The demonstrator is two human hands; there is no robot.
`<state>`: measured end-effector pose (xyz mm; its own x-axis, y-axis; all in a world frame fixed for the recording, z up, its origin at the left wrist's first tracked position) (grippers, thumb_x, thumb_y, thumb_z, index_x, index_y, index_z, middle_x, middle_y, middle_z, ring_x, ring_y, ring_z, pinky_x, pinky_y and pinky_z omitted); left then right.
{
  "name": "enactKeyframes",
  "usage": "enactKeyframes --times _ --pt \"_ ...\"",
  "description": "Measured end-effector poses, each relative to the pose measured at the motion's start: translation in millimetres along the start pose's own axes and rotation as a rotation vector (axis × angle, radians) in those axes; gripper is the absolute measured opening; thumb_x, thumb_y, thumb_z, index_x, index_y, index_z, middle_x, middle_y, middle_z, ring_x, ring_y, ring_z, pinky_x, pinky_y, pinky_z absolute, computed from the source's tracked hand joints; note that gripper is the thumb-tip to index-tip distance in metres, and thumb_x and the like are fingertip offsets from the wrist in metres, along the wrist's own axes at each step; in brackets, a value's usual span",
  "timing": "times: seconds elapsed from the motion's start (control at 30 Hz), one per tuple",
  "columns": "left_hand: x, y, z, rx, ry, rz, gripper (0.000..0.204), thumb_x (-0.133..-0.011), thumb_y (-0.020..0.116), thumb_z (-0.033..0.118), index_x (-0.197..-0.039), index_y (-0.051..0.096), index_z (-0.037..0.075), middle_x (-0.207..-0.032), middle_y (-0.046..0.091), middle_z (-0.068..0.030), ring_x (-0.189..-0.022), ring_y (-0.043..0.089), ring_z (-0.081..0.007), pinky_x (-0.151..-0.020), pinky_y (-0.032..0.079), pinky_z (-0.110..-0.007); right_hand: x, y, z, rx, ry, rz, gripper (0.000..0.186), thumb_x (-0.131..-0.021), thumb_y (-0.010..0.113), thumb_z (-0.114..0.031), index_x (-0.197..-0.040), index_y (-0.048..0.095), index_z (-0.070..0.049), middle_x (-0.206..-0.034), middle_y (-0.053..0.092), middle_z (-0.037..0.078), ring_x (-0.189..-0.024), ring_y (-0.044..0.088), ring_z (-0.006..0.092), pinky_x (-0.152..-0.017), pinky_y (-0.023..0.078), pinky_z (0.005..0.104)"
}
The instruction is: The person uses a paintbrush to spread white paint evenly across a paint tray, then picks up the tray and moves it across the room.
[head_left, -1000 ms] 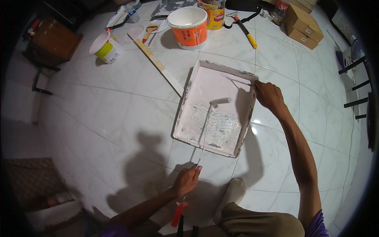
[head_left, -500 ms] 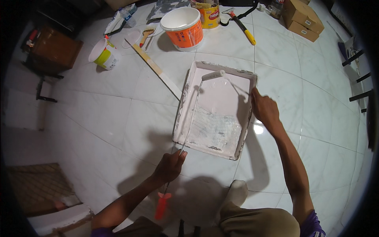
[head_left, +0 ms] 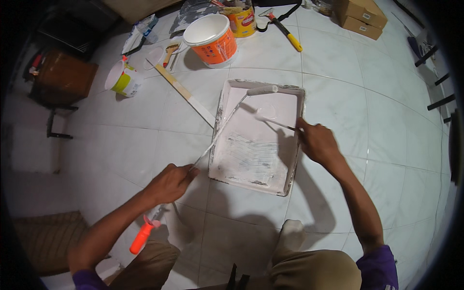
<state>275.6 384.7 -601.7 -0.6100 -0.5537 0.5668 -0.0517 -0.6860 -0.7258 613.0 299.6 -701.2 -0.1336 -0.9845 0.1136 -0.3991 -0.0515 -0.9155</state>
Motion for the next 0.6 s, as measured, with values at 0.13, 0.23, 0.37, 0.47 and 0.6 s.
enactKeyframes --times 0.13,0.23,0.37,0.47,0.6 --pt "-8 -17 -9 -0.107 0.077 -0.074 0.038 -0.106 0.048 0.026 -0.092 0.061 -0.007 -0.061 0.054 -0.0295 -0.059 0.056 -0.0492 -0.06 0.045 -0.054 -7 23 14 -0.038 0.18 0.136 0.021 -0.096 0.056 -0.017 -0.115 0.053 -0.008 -0.071 0.065 0.023 -0.073 0.067 0.0447 -0.065 0.052 0.0568" --pt "-8 -32 -22 -0.163 0.081 -0.132 0.039 -0.107 0.046 0.027 -0.092 0.062 -0.006 -0.06 0.054 -0.0293 -0.059 0.056 -0.0497 -0.061 0.046 -0.054 14 39 11 -0.125 0.304 0.063 0.02 -0.099 0.054 -0.019 -0.116 0.052 -0.009 -0.072 0.066 0.025 -0.073 0.067 0.0465 -0.067 0.051 0.0593" --pt "-9 -29 -42 -0.169 0.13 -0.203 0.04 -0.107 0.044 0.028 -0.097 0.062 -0.006 -0.06 0.056 -0.0287 -0.06 0.057 -0.0497 -0.061 0.047 -0.055 30 48 -25 -0.303 0.316 0.1 0.017 -0.101 0.051 -0.019 -0.116 0.051 -0.009 -0.076 0.068 0.027 -0.071 0.066 0.0499 -0.067 0.049 0.0622" --pt "-3 -4 -81 -0.179 0.31 -0.166 0.036 -0.107 0.045 0.027 -0.103 0.061 -0.005 -0.061 0.057 -0.028 -0.062 0.059 -0.0489 -0.061 0.047 -0.056 13 32 -22 -0.237 0.411 0.236 0.02 -0.1 0.051 -0.016 -0.117 0.047 -0.006 -0.077 0.068 0.027 -0.07 0.066 0.049 -0.066 0.049 0.0619" --pt "-26 15 -103 0.028 0.322 -0.176 0.026 -0.105 0.052 0.021 -0.099 0.061 -0.002 -0.063 0.059 -0.0227 -0.06 0.061 -0.0421 -0.057 0.047 -0.052 36 65 -33 -0.169 0.564 0.153 0.018 -0.098 0.051 -0.013 -0.113 0.044 -0.004 -0.073 0.065 0.027 -0.07 0.065 0.0495 -0.064 0.048 0.0633"
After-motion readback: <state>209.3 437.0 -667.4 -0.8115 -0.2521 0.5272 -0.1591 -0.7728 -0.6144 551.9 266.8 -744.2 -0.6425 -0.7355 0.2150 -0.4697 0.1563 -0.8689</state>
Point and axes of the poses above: each hand's wrist, its own x-axis away from the middle knuckle, its own y-axis out of the palm, z = x × y, the point moved 6 cm from there along -x, towards the middle knuckle
